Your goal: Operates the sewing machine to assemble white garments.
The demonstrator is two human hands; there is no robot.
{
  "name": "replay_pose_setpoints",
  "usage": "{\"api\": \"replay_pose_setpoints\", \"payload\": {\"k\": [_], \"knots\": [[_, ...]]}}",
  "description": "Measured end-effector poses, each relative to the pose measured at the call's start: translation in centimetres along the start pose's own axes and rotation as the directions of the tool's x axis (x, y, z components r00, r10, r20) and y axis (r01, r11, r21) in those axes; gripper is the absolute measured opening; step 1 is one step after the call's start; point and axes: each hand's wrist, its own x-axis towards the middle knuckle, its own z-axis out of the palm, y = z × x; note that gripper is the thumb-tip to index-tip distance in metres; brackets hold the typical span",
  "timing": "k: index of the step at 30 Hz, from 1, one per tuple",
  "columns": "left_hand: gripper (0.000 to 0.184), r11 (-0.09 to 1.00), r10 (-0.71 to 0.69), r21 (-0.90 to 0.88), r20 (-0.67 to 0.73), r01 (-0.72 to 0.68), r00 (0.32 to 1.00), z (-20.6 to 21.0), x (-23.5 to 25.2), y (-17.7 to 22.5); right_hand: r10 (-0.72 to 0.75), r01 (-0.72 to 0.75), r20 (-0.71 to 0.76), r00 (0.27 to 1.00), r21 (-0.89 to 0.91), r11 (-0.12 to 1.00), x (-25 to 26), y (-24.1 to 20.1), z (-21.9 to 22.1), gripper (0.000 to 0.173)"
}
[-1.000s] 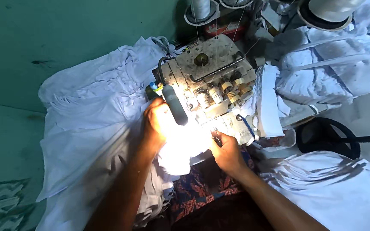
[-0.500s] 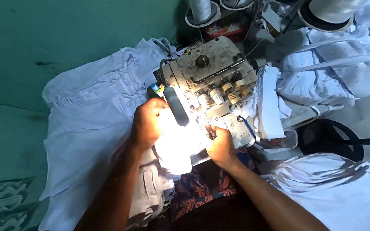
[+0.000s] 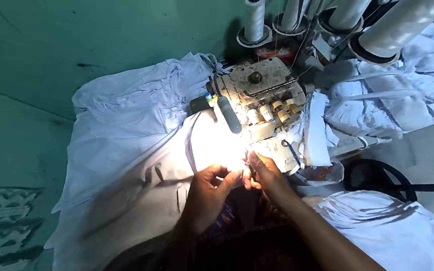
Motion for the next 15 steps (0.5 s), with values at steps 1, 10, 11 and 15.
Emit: {"api": "replay_pose_setpoints", "payload": {"k": [1,10,11,15], "knots": [[0.015,1.000,0.006,0.030,-0.031,-0.005,0.999,0.3,-0.5,-0.3,0.018,-0.019,-0.017,1.000,-0.041,0.999,-0.5,0.2,-0.1,0.048],[0.012,0.572,-0.457,-0.676,0.206,0.464,0.865,2.5,-1.9,-2.3,0.149,-0.152,-0.161,0.976,-0.007,0.988,-3.1,1.1,-0.2,0.023],[0.011,0.567,-0.439,-0.690,0.208,0.449,0.874,2.6,-2.0,-2.3,0.136,-0.134,-0.158,0.978,0.021,0.991,-3.1,1.2,-0.3,0.022],[0.011,0.815,-0.169,-0.562,0.003,0.141,0.986,3.0,-2.4,-1.7,-0.212,0.188,-0.125,0.969,-0.180,0.965,-3.7,0.0,-0.5,0.020]]}}
